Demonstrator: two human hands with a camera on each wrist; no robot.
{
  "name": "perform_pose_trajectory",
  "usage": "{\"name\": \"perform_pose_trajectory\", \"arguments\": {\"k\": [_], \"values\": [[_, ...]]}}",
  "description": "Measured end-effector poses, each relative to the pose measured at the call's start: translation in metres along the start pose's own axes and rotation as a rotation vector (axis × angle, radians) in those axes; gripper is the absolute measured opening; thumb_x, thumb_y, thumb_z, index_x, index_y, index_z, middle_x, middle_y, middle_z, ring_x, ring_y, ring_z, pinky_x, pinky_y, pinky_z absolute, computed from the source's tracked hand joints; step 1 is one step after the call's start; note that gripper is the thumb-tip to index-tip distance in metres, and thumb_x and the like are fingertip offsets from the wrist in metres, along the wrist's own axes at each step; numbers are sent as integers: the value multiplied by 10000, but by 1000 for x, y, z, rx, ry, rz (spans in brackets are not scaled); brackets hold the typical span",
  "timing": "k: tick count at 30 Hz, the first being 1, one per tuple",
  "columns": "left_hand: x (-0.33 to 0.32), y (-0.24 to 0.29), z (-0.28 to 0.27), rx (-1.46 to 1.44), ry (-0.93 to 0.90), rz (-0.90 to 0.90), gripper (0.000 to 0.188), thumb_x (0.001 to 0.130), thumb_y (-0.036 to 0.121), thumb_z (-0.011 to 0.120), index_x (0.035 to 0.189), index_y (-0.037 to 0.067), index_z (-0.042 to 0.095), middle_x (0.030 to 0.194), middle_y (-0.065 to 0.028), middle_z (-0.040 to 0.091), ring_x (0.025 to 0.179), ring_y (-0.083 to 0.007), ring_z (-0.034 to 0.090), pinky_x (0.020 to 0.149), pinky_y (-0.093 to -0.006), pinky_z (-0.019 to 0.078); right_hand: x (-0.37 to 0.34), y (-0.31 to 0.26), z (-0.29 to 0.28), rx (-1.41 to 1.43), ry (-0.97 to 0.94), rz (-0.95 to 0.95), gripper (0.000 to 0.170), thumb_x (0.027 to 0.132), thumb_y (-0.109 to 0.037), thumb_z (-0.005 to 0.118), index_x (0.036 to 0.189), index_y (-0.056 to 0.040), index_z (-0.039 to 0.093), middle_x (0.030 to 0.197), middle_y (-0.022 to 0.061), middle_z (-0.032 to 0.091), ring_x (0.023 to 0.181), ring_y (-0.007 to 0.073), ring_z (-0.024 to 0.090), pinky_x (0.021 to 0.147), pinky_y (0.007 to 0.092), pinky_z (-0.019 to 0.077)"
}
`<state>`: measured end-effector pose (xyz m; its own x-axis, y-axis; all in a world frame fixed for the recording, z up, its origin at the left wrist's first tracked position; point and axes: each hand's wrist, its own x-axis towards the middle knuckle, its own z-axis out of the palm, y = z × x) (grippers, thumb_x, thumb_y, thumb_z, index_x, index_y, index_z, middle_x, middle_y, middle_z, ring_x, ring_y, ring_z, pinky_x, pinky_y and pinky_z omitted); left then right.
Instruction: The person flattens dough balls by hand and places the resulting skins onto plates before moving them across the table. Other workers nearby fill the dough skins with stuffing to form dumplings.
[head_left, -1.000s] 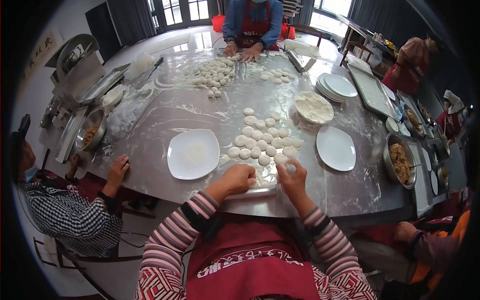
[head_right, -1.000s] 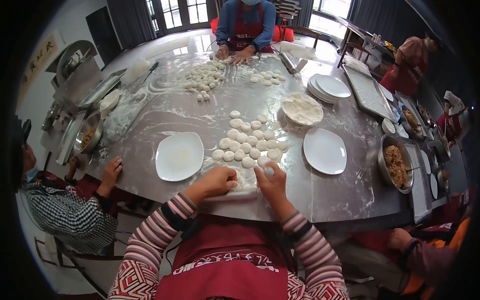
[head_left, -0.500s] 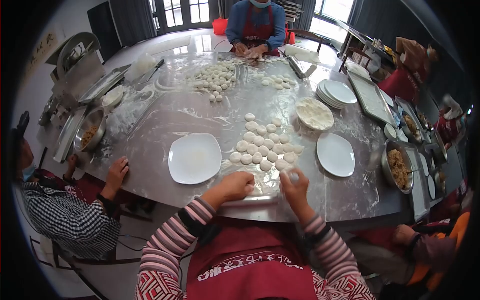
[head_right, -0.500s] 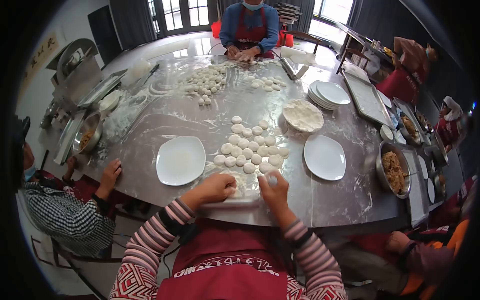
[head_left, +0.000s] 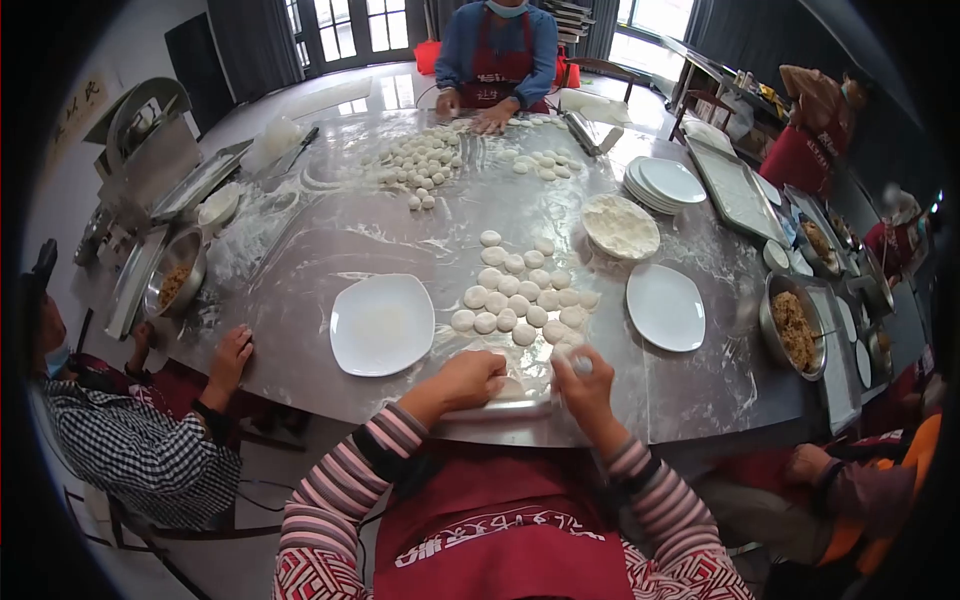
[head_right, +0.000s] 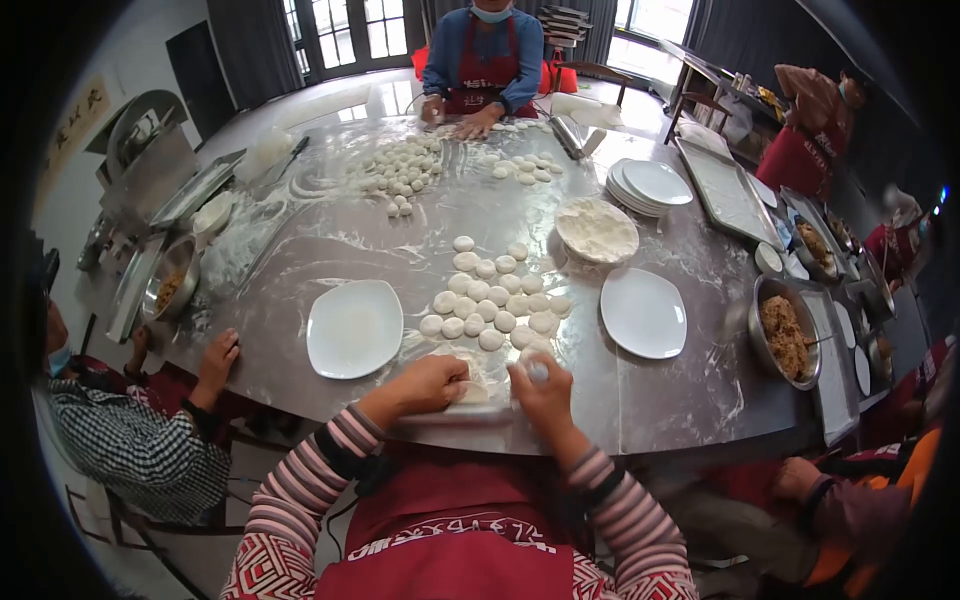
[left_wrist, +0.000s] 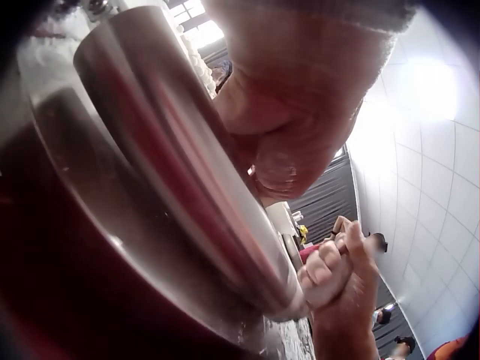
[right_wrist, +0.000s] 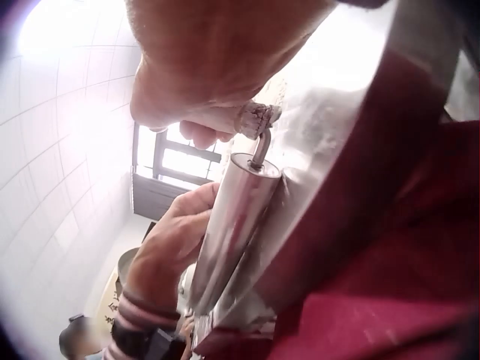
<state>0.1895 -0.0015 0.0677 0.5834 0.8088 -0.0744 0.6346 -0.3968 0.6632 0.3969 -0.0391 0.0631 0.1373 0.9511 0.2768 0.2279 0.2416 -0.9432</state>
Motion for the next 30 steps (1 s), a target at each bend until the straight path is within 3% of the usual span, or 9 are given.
{"name": "perform_pose_trajectory", "arguments": {"k": [4, 10, 14, 19, 21, 22, 25, 28, 30], "values": [[-11, -2, -4, -209, -38, -64, 146, 772, 125, 590, 841, -4, 580, 816, -194, 622, 781, -348, 598, 669, -416, 457, -37, 8, -9, 133, -23, 4, 130, 811, -8, 639, 776, -26, 515, 522, 35, 535, 428, 79, 505, 378, 234, 383], [5, 2, -2, -33, 26, -76, 192, 830, 196, 523, 873, 21, 590, 847, -198, 620, 819, -367, 589, 717, -435, 446, 48, 11, 26, 110, -17, 5, 199, 779, -93, 696, 713, -29, 520, 495, 24, 502, 445, 74, 478, 403, 261, 360], [6, 2, 2, -21, 27, 10, 198, 819, 203, 526, 848, 16, 582, 818, -200, 608, 817, -376, 583, 703, -452, 438, 20, 12, 8, 4, 5, -22, 192, 786, -93, 691, 710, -36, 525, 504, 12, 516, 463, 60, 484, 403, 254, 362], [-6, -3, -3, -88, -32, -32, 180, 793, 193, 562, 830, 18, 580, 814, -195, 608, 803, -373, 582, 682, -443, 441, -29, 5, -4, 163, 39, 98, 178, 780, -95, 689, 709, -37, 536, 501, 16, 509, 460, 68, 474, 410, 273, 363], [-7, -3, -2, -81, -96, -41, 180, 799, 196, 555, 836, 23, 585, 820, -192, 611, 811, -368, 584, 690, -441, 443, 1, 10, 7, 72, 49, 16, 182, 779, -98, 689, 703, -38, 535, 501, 13, 502, 463, 66, 466, 413, 275, 360], [-1, -7, 3, -56, -19, -31, 189, 812, 200, 552, 847, 17, 585, 801, -194, 606, 784, -353, 582, 679, -422, 441, 22, 12, 12, -33, 44, -77, 186, 779, -102, 688, 697, -39, 534, 501, 10, 494, 465, 63, 458, 416, 277, 356], [8, -1, 3, -23, 36, -43, 200, 829, 207, 539, 858, 15, 587, 783, -195, 601, 757, -337, 580, 668, -403, 438, 50, 21, 28, 44, 31, -69, 195, 777, -111, 693, 702, -30, 532, 503, 20, 483, 474, 61, 445, 423, 280, 355], [6, 3, 0, -51, -23, -65, 177, 823, 191, 543, 856, 23, 589, 775, -192, 599, 748, -333, 578, 668, -398, 438, 17, 20, 8, 16, 22, -10, 188, 771, -94, 695, 709, -31, 529, 511, 19, 500, 477, 56, 470, 424, 265, 371], [-2, 0, -1, -26, -39, -78, 200, 806, 197, 559, 896, 21, 597, 873, -206, 619, 851, -360, 591, 733, -432, 447, -20, -5, -6, 80, 11, 82, 176, 760, -68, 698, 720, -31, 531, 517, 30, 515, 481, 57, 501, 425, 256, 392]]}}
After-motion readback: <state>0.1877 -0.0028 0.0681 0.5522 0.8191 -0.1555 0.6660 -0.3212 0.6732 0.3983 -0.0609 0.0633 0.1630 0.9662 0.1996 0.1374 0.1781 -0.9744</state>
